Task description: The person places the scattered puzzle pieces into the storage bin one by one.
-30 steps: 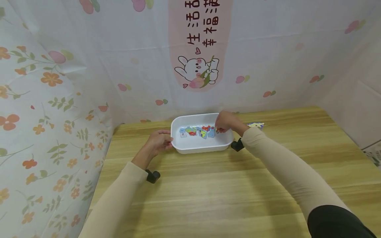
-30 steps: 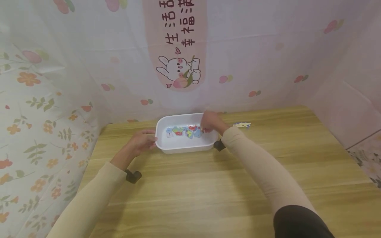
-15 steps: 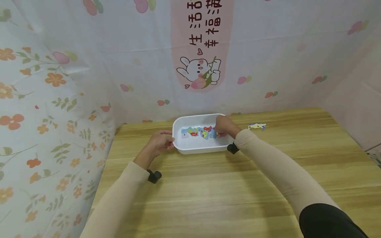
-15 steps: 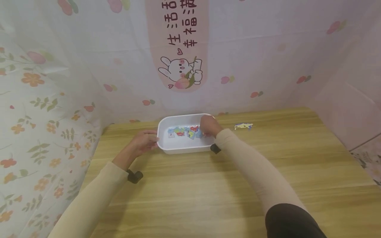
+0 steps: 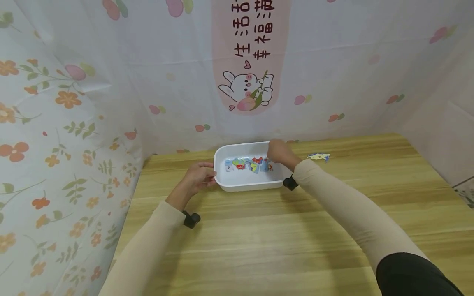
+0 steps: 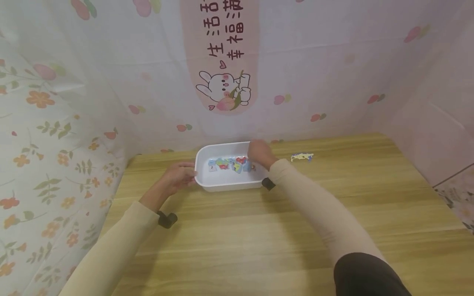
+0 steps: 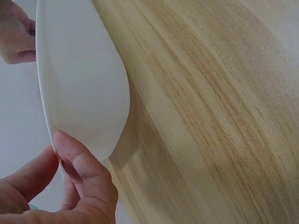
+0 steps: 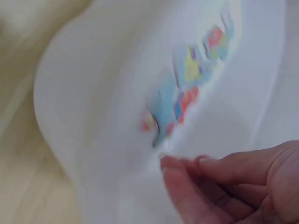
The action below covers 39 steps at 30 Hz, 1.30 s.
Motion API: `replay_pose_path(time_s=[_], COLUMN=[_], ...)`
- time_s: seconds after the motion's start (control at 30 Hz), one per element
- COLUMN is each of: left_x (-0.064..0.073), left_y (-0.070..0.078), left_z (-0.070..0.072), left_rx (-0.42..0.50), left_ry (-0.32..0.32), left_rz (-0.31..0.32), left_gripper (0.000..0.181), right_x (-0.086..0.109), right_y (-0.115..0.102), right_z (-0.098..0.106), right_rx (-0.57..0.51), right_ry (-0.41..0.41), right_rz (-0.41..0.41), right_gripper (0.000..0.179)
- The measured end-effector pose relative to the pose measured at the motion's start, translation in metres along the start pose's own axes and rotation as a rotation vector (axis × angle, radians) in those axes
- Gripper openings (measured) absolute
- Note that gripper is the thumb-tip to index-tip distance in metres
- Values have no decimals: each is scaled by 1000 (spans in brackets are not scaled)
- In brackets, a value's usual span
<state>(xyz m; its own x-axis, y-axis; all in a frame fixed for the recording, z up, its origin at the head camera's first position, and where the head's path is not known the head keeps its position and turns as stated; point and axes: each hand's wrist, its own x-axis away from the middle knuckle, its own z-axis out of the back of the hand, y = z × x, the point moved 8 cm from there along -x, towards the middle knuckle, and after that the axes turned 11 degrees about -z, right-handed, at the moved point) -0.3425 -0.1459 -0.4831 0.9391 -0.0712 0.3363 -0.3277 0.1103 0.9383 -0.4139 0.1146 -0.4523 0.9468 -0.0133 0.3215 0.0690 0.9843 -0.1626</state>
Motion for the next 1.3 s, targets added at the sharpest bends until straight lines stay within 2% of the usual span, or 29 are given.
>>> replay_pose_path(time_s=[0.07,0.13,0.23,0.3,0.43,0.6,0.8,0.93,1.07,1.3], left_x=[-1,-1,1,2,3,3,1,1,3,4], left_y=[1,1,2,3,3,3,-1,-1,-1,0], left_z=[0,0,-1,-1,-1,-2,-2,-2,-1,-1], left_rx=[0,-6,-19,-26,-17,-14,-26,-29,-31,-28], left_ry=[-1,-2,-5,-7,-8,-18,-11,-12,-11,-7], left_rz=[-4,-6,-7,-8,-13,-21,-8,-7,1,-7], left_gripper=[41,41,42,42,44,44,41,41,42,42], right_x=[-4,-7,-8,-5,0,6,11,11,11,11], right_y=[8,18,33,41,58,92,135,162,179,201], right_z=[7,13,20,26,40,56,63,62,57,50], right_rx=[-28,-131,-399,-578,-756,-770,-740,-763,-774,-818], right_ry=[-8,-48,-133,-168,-164,-114,-108,-108,-90,-60], right_rz=[-39,-87,-148,-161,-125,-109,-171,-232,-280,-347], right_gripper=[21,23,19,20,29,35,40,26,9,19])
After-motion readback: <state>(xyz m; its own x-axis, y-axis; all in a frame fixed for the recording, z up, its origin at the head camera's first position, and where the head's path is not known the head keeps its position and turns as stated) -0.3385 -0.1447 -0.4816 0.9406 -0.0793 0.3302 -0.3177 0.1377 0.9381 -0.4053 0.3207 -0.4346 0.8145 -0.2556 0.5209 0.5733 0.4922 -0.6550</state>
